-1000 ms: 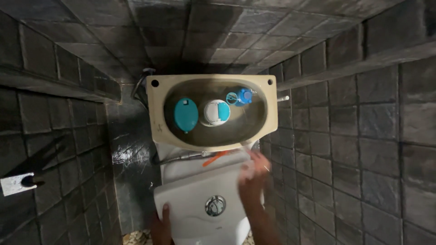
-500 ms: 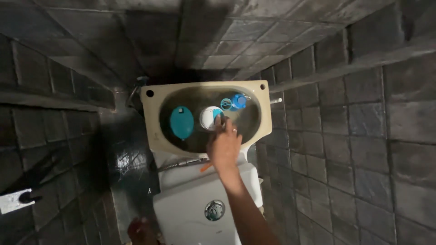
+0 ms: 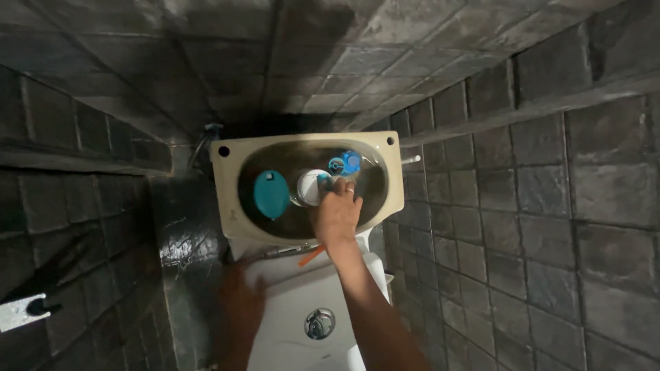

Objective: Clean the inside of a toilet tank and bowl using a brush and water sprayer

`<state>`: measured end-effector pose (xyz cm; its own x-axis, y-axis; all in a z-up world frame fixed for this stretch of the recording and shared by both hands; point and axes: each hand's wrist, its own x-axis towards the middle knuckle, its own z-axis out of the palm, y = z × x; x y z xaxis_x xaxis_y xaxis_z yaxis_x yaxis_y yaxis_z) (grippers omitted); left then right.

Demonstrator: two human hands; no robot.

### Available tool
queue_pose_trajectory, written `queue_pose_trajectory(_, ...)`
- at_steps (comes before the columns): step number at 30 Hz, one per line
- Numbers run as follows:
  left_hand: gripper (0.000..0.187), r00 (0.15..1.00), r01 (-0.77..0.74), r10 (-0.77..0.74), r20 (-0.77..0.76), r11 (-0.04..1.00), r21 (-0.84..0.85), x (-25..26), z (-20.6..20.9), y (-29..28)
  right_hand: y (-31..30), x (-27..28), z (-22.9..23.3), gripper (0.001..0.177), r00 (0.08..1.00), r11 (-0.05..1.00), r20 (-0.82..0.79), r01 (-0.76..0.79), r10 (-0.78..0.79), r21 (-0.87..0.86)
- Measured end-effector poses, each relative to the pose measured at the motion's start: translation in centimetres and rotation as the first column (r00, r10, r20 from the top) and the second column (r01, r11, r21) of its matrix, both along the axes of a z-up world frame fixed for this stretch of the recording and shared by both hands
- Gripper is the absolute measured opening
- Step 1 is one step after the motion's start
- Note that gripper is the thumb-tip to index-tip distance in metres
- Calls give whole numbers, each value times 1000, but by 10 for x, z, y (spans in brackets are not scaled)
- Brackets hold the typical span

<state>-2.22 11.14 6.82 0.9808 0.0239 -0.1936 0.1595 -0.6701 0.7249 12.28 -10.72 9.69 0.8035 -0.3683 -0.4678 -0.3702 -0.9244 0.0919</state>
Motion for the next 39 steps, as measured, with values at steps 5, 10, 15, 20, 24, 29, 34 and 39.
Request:
queue_pose_trajectory(5, 47, 964, 262, -264, -19, 944, 202, -1, -88, -41, 6, -2, 15, 55, 995, 998, 83, -57, 59, -25)
queue_pose_trajectory(10, 47, 928, 335, -371, -30, 798, 501, 0, -131, -58, 3, -5, 7, 41, 990, 990, 85, -107, 115, -87)
queue_pose_trajectory(15, 26, 871, 471, -482, -99, 759, 449, 18, -122, -61, 3, -7, -6, 28, 997, 993, 13, -75, 76, -94)
queue_pose_trajectory(20, 40, 789, 528, -421, -447, 838, 142, 37, -87, -52, 9, 3, 31, 39, 995, 998, -81, -60, 57, -30)
queue_pose_trajectory(24, 32, 765, 491, -462, -448, 869, -58, 25, -88, -32, 6, -3, 0, 47, 996, 993, -22, -90, 89, -75)
queue_pose_trajectory(29, 29, 717, 400, -380, -584, 911, -101, 22, -9, 6, 10, -2, 16, 33, 997, 997, -34, -65, 64, -40)
queue_pose_trajectory(34, 64, 721, 210, -292, -628, 956, -205, -6, 10, 50, 10, -3, 14, 31, 998, 996, -16, -69, 68, -55)
queue_pose_trajectory(39, 46, 899, 49, -81, -431, 995, -86, -29, 27, 71, 6, -10, -3, 40, 990, 988, 94, -90, 102, -127)
